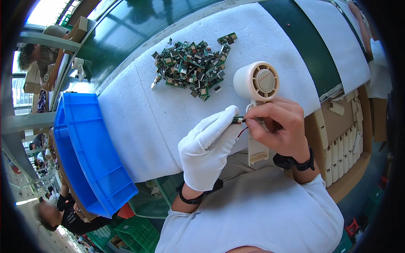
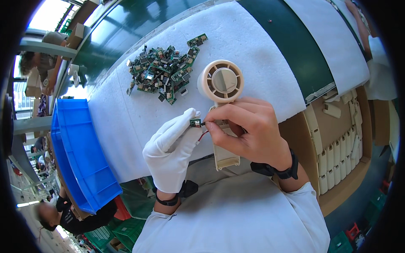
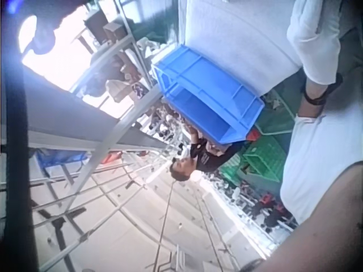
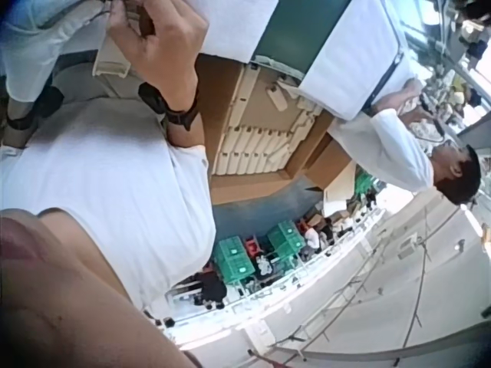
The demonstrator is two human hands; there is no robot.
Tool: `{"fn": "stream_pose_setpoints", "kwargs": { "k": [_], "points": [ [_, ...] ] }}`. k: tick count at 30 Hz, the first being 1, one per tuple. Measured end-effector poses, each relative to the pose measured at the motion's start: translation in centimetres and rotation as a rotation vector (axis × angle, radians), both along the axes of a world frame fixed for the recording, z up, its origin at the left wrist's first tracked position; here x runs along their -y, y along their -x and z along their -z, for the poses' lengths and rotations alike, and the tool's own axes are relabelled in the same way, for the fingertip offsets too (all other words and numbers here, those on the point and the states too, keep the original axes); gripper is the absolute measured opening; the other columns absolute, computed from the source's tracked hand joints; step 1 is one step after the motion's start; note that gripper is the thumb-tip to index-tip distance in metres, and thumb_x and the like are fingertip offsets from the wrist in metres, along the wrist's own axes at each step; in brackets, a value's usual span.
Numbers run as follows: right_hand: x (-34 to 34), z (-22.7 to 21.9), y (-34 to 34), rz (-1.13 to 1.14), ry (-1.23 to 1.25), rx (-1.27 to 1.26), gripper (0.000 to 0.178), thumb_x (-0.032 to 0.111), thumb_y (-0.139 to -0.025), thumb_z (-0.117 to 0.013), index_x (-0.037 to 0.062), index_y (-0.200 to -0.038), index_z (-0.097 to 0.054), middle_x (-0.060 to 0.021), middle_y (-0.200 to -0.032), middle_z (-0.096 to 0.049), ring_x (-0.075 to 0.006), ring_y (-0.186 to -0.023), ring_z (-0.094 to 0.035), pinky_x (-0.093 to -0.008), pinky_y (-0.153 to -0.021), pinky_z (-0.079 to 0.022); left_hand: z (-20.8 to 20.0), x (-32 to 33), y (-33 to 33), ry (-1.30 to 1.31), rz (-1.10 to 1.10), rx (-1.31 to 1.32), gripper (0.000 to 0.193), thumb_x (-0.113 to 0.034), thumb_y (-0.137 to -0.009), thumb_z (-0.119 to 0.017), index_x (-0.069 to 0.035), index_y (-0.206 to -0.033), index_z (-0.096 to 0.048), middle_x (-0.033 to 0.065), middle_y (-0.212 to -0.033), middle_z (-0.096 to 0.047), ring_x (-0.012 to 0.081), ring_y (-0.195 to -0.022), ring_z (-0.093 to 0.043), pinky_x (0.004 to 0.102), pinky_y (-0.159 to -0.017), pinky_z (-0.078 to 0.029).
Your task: Assembling or inspecting small printed circuit board components at a production line station.
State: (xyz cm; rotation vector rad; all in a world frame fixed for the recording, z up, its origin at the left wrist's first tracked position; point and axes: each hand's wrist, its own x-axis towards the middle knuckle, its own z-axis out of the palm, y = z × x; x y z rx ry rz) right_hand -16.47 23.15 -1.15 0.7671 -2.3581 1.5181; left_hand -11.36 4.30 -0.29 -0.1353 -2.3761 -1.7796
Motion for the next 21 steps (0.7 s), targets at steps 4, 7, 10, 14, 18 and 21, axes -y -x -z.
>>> {"fn": "stream_pose_setpoints", "kwargs": {
  "k": [4,7,10,14,18,21],
  "points": [
    [-0.1,0.0,0.1,-0.031,-0.020,0.012,0.011,0.003,-0.075,-0.076,0.0064,-0.084,-0.073,-0.0013,-0.068,-0.065,-0.0074,-0.047,-0.046,-0.0242,-0.045,-0.033,0.2,-0.4,-0.2,0.065,-0.043,-0.051,0.041,0.003,-0.085,-0.078,-0.006,-0.124,-0.073,0.0136,-0.113,-0.075,0.0192,-0.093,-0.073,0.0288,-0.084,-0.057],
    [-0.2,0.1,0.0,-0.024,0.000,0.015,0.011,0.003,-0.075,-0.078,0.0066,-0.085,-0.074,-0.0011,-0.068,-0.065,-0.0065,-0.047,-0.046,-0.0238,-0.045,-0.032,0.0,-0.5,-0.2,0.067,-0.044,-0.053,0.040,0.004,-0.085,-0.078,-0.005,-0.123,-0.074,0.0136,-0.113,-0.075,0.0189,-0.093,-0.073,0.0287,-0.084,-0.057],
    [-0.7,-0.2,-0.2,-0.033,0.027,0.059,0.012,0.004,-0.076,-0.081,0.0069,-0.086,-0.075,-0.0008,-0.068,-0.066,-0.0056,-0.048,-0.045,-0.0236,-0.045,-0.031,-0.2,0.0,-0.1,0.009,0.028,0.018,0.039,0.004,-0.086,-0.077,-0.005,-0.124,-0.074,0.0126,-0.112,-0.075,0.0171,-0.093,-0.072,0.0279,-0.083,-0.057],
    [-1.5,-0.6,0.0,-0.084,0.069,0.160,0.015,0.005,-0.077,-0.086,0.0074,-0.088,-0.076,-0.0002,-0.069,-0.067,-0.0041,-0.048,-0.044,-0.0235,-0.044,-0.029,-1.2,0.7,0.1,-0.141,0.114,0.243,0.039,0.005,-0.087,-0.076,-0.006,-0.125,-0.073,0.0111,-0.110,-0.075,0.0155,-0.092,-0.071,0.0277,-0.082,-0.057],
    [-1.9,-0.4,0.4,-0.161,0.090,0.198,0.018,0.006,-0.078,-0.088,0.0079,-0.091,-0.077,0.0010,-0.070,-0.066,-0.0033,-0.048,-0.043,-0.0233,-0.045,-0.028,-1.4,1.1,0.4,-0.191,0.180,0.241,0.039,0.005,-0.088,-0.076,-0.006,-0.125,-0.074,0.0099,-0.107,-0.075,0.0140,-0.090,-0.071,0.0279,-0.078,-0.058],
    [-2.1,-0.3,0.7,-0.190,0.087,0.193,0.018,0.006,-0.078,-0.088,0.0079,-0.092,-0.076,0.0019,-0.070,-0.065,-0.0031,-0.048,-0.042,-0.0232,-0.045,-0.027,-1.4,0.8,0.3,-0.195,0.174,0.242,0.038,0.006,-0.087,-0.076,-0.006,-0.123,-0.074,0.0104,-0.105,-0.075,0.0145,-0.087,-0.071,0.0285,-0.077,-0.058]
  ]
}}
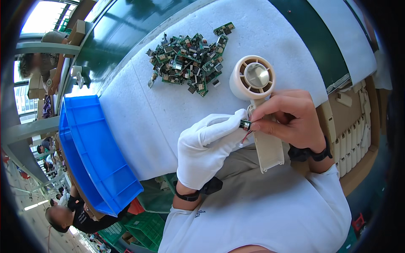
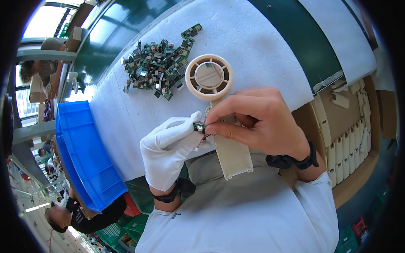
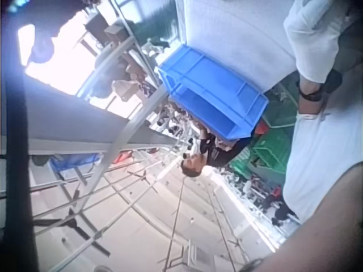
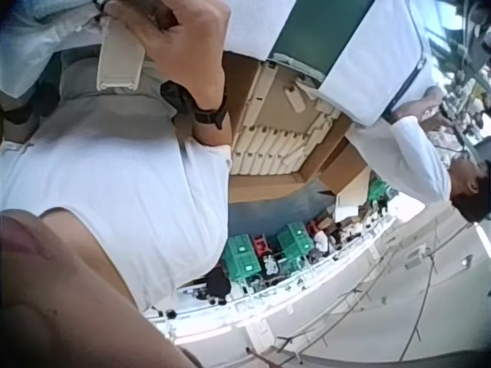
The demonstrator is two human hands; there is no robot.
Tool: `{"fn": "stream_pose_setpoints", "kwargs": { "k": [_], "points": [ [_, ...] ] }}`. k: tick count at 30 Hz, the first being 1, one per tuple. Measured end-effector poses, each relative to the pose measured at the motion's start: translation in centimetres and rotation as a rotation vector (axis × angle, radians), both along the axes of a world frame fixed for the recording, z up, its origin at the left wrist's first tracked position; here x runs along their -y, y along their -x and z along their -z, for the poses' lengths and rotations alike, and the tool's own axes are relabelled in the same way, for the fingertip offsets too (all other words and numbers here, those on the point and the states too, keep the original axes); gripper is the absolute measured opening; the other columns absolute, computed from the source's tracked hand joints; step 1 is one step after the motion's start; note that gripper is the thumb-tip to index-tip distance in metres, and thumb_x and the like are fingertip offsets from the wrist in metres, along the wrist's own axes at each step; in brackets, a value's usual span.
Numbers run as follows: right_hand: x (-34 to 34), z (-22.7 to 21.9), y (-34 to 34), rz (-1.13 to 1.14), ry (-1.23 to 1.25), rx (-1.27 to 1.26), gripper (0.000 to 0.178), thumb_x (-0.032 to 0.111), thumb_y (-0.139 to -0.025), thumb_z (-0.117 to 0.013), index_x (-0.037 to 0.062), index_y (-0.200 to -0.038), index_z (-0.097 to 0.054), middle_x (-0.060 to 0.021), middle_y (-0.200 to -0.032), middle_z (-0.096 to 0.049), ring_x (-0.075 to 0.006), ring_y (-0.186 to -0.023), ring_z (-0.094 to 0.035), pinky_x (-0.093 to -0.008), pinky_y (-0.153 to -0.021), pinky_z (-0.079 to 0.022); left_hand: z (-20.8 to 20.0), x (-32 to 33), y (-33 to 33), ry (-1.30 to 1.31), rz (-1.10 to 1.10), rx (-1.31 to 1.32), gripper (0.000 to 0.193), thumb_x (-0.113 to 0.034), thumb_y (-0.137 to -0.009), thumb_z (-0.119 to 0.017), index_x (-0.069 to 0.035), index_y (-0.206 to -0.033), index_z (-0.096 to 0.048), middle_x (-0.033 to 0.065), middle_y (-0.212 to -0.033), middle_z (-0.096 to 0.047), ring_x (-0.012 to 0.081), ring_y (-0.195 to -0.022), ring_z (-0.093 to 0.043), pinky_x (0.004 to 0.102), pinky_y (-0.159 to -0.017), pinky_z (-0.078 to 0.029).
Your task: Assembling or inspecting small printed circuit board components at a production line station.
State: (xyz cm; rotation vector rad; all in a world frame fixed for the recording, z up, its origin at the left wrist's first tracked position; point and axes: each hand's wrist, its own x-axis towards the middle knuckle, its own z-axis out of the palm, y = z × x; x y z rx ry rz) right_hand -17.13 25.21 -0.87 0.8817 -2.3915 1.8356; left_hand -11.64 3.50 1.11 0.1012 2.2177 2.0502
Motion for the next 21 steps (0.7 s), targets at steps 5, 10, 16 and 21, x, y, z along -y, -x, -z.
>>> {"fn": "stream_pose_setpoints", "kwargs": {
  "k": [5,10,16,21],
  "points": [
    [-0.2,-0.4,0.6,-0.065,-0.052,0.006,0.018,0.005,-0.079,-0.087,0.0076,-0.093,-0.076,0.0015,-0.069,-0.064,-0.0041,-0.048,-0.041,-0.0241,-0.045,-0.028,0.3,0.0,0.2,0.117,0.005,-0.092,0.037,0.007,-0.086,-0.077,-0.007,-0.120,-0.075,0.0116,-0.103,-0.075,0.0153,-0.083,-0.071,0.0288,-0.073,-0.058],
    [0.0,-0.4,0.5,-0.070,-0.083,-0.031,0.018,0.004,-0.079,-0.086,0.0072,-0.093,-0.075,0.0003,-0.070,-0.063,-0.0060,-0.046,-0.039,-0.0258,-0.047,-0.030,0.5,-0.2,-0.1,0.267,-0.023,-0.208,0.038,0.007,-0.085,-0.077,-0.007,-0.120,-0.076,0.0123,-0.102,-0.074,0.0164,-0.082,-0.071,0.0284,-0.074,-0.059],
    [0.4,-0.1,-0.1,-0.019,-0.113,-0.060,0.018,0.005,-0.079,-0.086,0.0089,-0.094,-0.075,0.0001,-0.072,-0.064,-0.0076,-0.048,-0.040,-0.0263,-0.048,-0.031,1.3,-0.5,0.1,0.262,-0.094,-0.286,0.037,0.007,-0.086,-0.076,-0.005,-0.121,-0.074,0.0124,-0.105,-0.074,0.0160,-0.085,-0.071,0.0288,-0.076,-0.059],
    [1.3,-1.2,-0.9,0.141,-0.095,-0.321,0.023,0.008,-0.078,-0.084,0.0128,-0.098,-0.076,0.0020,-0.085,-0.068,-0.0148,-0.074,-0.058,-0.0278,-0.063,-0.047,0.4,-0.8,-0.2,0.008,-0.134,-0.072,0.034,0.007,-0.088,-0.073,0.000,-0.122,-0.073,0.0114,-0.111,-0.074,0.0154,-0.095,-0.071,0.0288,-0.084,-0.057]
  ]
}}
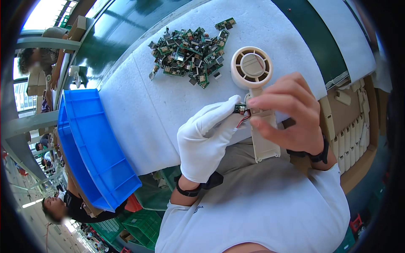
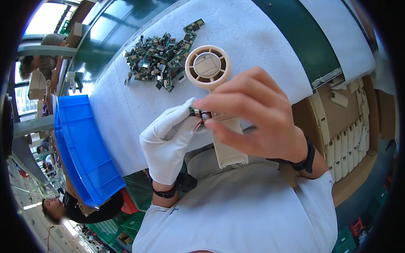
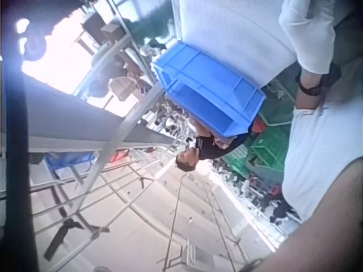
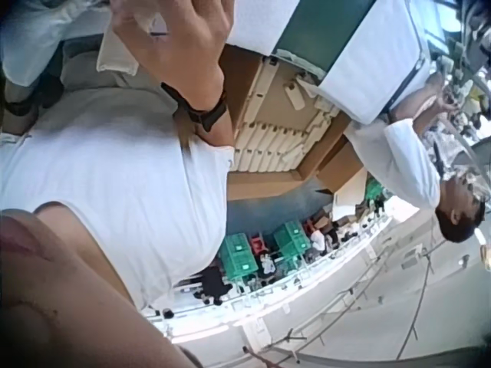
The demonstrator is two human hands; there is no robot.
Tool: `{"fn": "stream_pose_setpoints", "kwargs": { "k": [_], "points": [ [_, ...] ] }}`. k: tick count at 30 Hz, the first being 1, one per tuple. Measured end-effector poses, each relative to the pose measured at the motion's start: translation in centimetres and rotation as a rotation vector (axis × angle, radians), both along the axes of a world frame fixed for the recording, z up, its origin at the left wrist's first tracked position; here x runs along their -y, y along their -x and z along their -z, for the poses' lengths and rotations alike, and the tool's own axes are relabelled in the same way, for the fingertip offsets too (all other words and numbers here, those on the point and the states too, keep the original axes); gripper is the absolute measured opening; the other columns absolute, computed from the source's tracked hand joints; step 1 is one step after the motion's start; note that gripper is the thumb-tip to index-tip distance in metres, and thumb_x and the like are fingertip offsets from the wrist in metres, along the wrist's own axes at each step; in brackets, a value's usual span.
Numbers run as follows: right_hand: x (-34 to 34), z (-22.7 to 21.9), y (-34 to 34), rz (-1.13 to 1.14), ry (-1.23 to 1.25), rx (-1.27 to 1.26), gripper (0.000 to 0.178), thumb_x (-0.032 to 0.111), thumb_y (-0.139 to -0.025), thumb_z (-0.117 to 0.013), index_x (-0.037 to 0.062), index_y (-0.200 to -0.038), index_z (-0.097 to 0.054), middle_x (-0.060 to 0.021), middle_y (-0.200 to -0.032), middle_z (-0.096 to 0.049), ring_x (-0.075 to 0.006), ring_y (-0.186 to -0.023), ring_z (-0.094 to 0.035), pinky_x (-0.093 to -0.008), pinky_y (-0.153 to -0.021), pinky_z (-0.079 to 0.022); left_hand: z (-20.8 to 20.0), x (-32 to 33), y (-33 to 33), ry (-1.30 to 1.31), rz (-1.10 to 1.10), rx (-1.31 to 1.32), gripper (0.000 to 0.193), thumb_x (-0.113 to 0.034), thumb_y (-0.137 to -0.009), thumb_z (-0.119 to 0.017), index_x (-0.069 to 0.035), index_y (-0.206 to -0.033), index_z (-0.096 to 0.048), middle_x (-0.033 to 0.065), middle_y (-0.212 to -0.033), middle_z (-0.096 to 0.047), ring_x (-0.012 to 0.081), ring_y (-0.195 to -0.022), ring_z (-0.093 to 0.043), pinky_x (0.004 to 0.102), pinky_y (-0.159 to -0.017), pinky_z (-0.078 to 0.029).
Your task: Assembling or inspecting small printed circuit board components at a production line station.
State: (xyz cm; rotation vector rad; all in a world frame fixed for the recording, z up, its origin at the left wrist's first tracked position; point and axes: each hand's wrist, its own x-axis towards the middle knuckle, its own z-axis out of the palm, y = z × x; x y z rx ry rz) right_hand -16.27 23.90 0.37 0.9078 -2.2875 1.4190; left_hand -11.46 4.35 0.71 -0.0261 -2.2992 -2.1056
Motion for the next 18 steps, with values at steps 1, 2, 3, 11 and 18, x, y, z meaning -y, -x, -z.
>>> {"fn": "stream_pose_setpoints", "kwargs": {
  "k": [1,2,3,11,18],
  "points": [
    [0.3,-0.6,0.0,-0.009,-0.040,-0.103,0.026,0.006,-0.075,-0.085,0.0127,-0.099,-0.076,0.0010,-0.091,-0.071,-0.0172,-0.082,-0.060,-0.0288,-0.069,-0.050,0.0,0.2,-0.1,-0.002,-0.002,-0.005,0.034,0.007,-0.088,-0.073,0.000,-0.122,-0.073,0.0114,-0.111,-0.074,0.0154,-0.095,-0.071,0.0288,-0.084,-0.057],
    [0.5,-1.0,-0.2,-0.018,-0.081,-0.207,0.029,0.005,-0.073,-0.086,0.0127,-0.099,-0.077,0.0001,-0.098,-0.073,-0.0197,-0.091,-0.062,-0.0297,-0.076,-0.054,0.0,0.5,-0.1,-0.016,0.016,0.019,0.034,0.007,-0.089,-0.073,0.001,-0.122,-0.073,0.0112,-0.112,-0.074,0.0154,-0.097,-0.071,0.0288,-0.086,-0.057],
    [0.6,-1.1,-0.4,-0.020,-0.084,-0.213,0.029,0.005,-0.073,-0.086,0.0127,-0.099,-0.077,0.0001,-0.098,-0.073,-0.0197,-0.091,-0.062,-0.0297,-0.076,-0.054,0.1,0.8,-0.1,-0.030,0.034,0.042,0.033,0.007,-0.089,-0.072,0.001,-0.122,-0.072,0.0110,-0.114,-0.074,0.0154,-0.099,-0.070,0.0289,-0.088,-0.057],
    [0.4,-0.9,0.2,-0.116,-0.225,-0.198,0.030,0.005,-0.070,-0.086,0.0120,-0.099,-0.078,0.0000,-0.109,-0.075,-0.0238,-0.102,-0.062,-0.0331,-0.086,-0.056,0.4,0.8,0.6,-0.051,0.038,0.037,0.031,0.007,-0.091,-0.070,0.001,-0.122,-0.072,0.0115,-0.117,-0.074,0.0156,-0.103,-0.070,0.0294,-0.092,-0.056],
    [0.6,0.3,-0.4,-0.020,0.084,0.033,0.029,0.001,-0.071,-0.085,0.0114,-0.098,-0.079,0.0000,-0.093,-0.077,-0.0221,-0.087,-0.065,-0.0318,-0.077,-0.057,0.4,0.4,0.4,-0.050,0.003,0.028,0.031,0.005,-0.091,-0.071,0.001,-0.122,-0.073,0.0113,-0.114,-0.075,0.0151,-0.100,-0.070,0.0290,-0.088,-0.057]
  ]
}}
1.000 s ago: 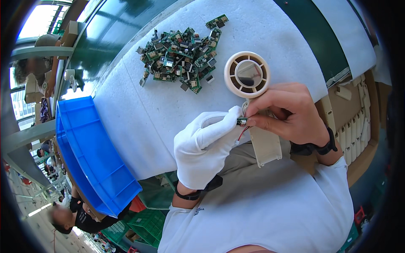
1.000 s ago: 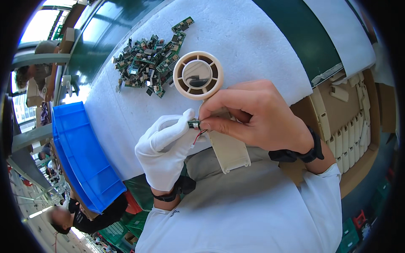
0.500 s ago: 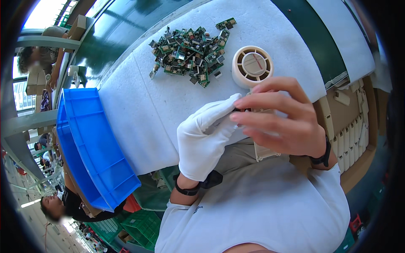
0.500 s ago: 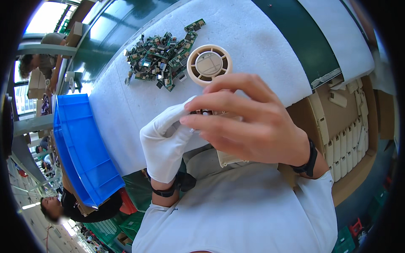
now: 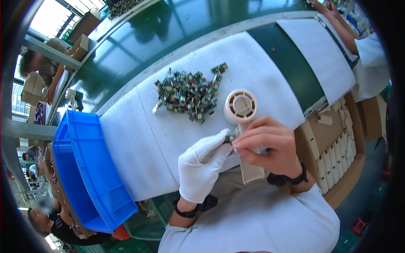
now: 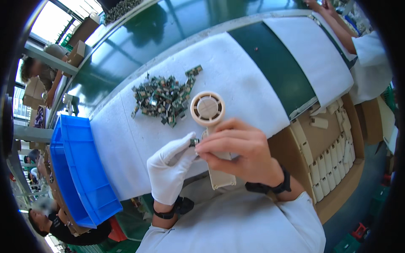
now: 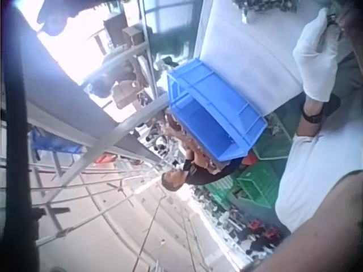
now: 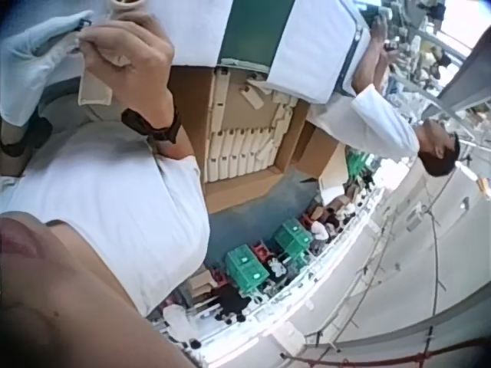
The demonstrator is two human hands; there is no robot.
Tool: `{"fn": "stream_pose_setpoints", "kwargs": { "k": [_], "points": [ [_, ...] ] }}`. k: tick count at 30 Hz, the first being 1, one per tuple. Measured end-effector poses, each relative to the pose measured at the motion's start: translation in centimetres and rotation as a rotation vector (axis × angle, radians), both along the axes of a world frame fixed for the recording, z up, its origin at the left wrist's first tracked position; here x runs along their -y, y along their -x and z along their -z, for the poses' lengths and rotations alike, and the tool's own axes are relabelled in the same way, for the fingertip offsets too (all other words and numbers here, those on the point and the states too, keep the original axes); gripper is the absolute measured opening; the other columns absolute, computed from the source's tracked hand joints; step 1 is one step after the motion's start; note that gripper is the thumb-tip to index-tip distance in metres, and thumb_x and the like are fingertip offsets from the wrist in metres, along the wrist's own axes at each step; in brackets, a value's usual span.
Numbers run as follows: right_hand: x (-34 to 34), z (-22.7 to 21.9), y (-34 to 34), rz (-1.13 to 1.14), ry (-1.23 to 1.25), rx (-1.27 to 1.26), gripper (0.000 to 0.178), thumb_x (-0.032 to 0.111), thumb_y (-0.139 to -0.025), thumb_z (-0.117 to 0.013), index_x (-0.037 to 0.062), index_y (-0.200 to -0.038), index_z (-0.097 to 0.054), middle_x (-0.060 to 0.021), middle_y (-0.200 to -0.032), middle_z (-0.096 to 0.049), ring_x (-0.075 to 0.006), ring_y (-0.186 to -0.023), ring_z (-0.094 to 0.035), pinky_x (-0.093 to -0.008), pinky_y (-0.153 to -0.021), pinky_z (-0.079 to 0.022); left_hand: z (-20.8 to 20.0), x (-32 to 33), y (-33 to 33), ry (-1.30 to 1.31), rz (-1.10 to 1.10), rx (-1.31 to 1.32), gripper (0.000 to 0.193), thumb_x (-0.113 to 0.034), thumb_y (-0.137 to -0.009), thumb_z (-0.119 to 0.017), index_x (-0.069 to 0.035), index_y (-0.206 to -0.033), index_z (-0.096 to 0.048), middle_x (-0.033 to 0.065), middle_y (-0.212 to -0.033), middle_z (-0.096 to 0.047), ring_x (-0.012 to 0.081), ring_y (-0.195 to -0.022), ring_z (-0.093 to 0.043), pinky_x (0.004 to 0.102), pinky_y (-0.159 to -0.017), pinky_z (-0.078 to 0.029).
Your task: Assembling or inspecting small printed circuit board components at a production line station.
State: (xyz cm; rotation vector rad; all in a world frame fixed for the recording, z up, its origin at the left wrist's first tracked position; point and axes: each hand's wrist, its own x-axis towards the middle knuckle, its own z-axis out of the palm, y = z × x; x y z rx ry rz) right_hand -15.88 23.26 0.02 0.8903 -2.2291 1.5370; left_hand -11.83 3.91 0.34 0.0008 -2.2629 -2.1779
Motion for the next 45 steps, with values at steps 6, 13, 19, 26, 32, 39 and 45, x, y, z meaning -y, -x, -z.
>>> {"fn": "stream_pose_setpoints", "kwargs": {
  "k": [6,13,19,26,32,39,45],
  "points": [
    [1.4,-0.2,-1.1,0.061,-0.029,-0.053,0.030,0.000,-0.071,-0.084,0.0125,-0.098,-0.079,0.0005,-0.092,-0.078,-0.0204,-0.080,-0.064,-0.0309,-0.075,-0.056,0.1,0.3,-0.5,0.031,0.002,-0.016,0.031,0.005,-0.091,-0.071,-0.001,-0.122,-0.073,0.0108,-0.113,-0.075,0.0143,-0.098,-0.070,0.0286,-0.087,-0.057],
    [1.1,-1.0,-1.0,0.073,-0.152,-0.134,0.031,0.002,-0.070,-0.086,0.0156,-0.098,-0.080,0.0022,-0.092,-0.078,-0.0182,-0.076,-0.060,-0.0299,-0.070,-0.052,0.2,0.4,-0.3,0.061,0.025,-0.022,0.033,0.008,-0.090,-0.070,0.002,-0.123,-0.071,0.0131,-0.120,-0.073,0.0160,-0.105,-0.069,0.0301,-0.093,-0.056],
    [0.9,-0.9,-1.6,0.124,-0.125,-0.059,0.031,0.001,-0.071,-0.086,0.0169,-0.097,-0.080,0.0017,-0.088,-0.077,-0.0179,-0.076,-0.058,-0.0284,-0.073,-0.049,0.6,-0.1,-0.4,0.005,-0.030,-0.038,0.034,0.005,-0.090,-0.072,-0.002,-0.123,-0.073,0.0114,-0.113,-0.075,0.0147,-0.098,-0.071,0.0281,-0.086,-0.056],
    [0.8,-0.9,-1.1,0.254,-0.103,0.038,0.027,-0.002,-0.072,-0.083,0.0106,-0.096,-0.080,-0.0014,-0.088,-0.076,-0.0178,-0.076,-0.058,-0.0288,-0.069,-0.049,0.8,-0.3,0.0,0.036,-0.055,-0.076,0.032,0.003,-0.090,-0.074,-0.003,-0.121,-0.074,0.0117,-0.110,-0.075,0.0153,-0.094,-0.071,0.0276,-0.083,-0.057],
    [0.8,-0.3,-1.4,0.195,-0.047,0.088,0.025,-0.003,-0.075,-0.081,0.0079,-0.098,-0.079,-0.0027,-0.088,-0.077,-0.0153,-0.076,-0.058,-0.0275,-0.064,-0.048,1.2,-0.3,-0.2,0.085,-0.061,-0.155,0.032,0.003,-0.089,-0.074,-0.005,-0.120,-0.075,0.0112,-0.109,-0.075,0.0150,-0.093,-0.071,0.0277,-0.081,-0.057],
    [0.3,-1.0,-0.9,0.119,-0.014,0.180,0.026,-0.001,-0.075,-0.083,0.0072,-0.099,-0.078,-0.0038,-0.088,-0.077,-0.0112,-0.071,-0.057,-0.0256,-0.061,-0.046,1.5,-0.2,-0.5,0.228,-0.075,-0.324,0.034,0.004,-0.087,-0.075,-0.008,-0.119,-0.076,0.0113,-0.109,-0.075,0.0180,-0.091,-0.072,0.0291,-0.079,-0.057],
    [-0.9,-1.6,0.1,0.004,-0.052,0.204,0.025,-0.002,-0.075,-0.083,0.0073,-0.098,-0.078,-0.0040,-0.087,-0.077,-0.0105,-0.069,-0.057,-0.0250,-0.060,-0.046,1.3,0.1,-0.5,0.314,-0.018,-0.336,0.035,0.004,-0.085,-0.077,-0.009,-0.118,-0.076,0.0120,-0.110,-0.075,0.0210,-0.090,-0.073,0.0297,-0.079,-0.057]
  ]
}}
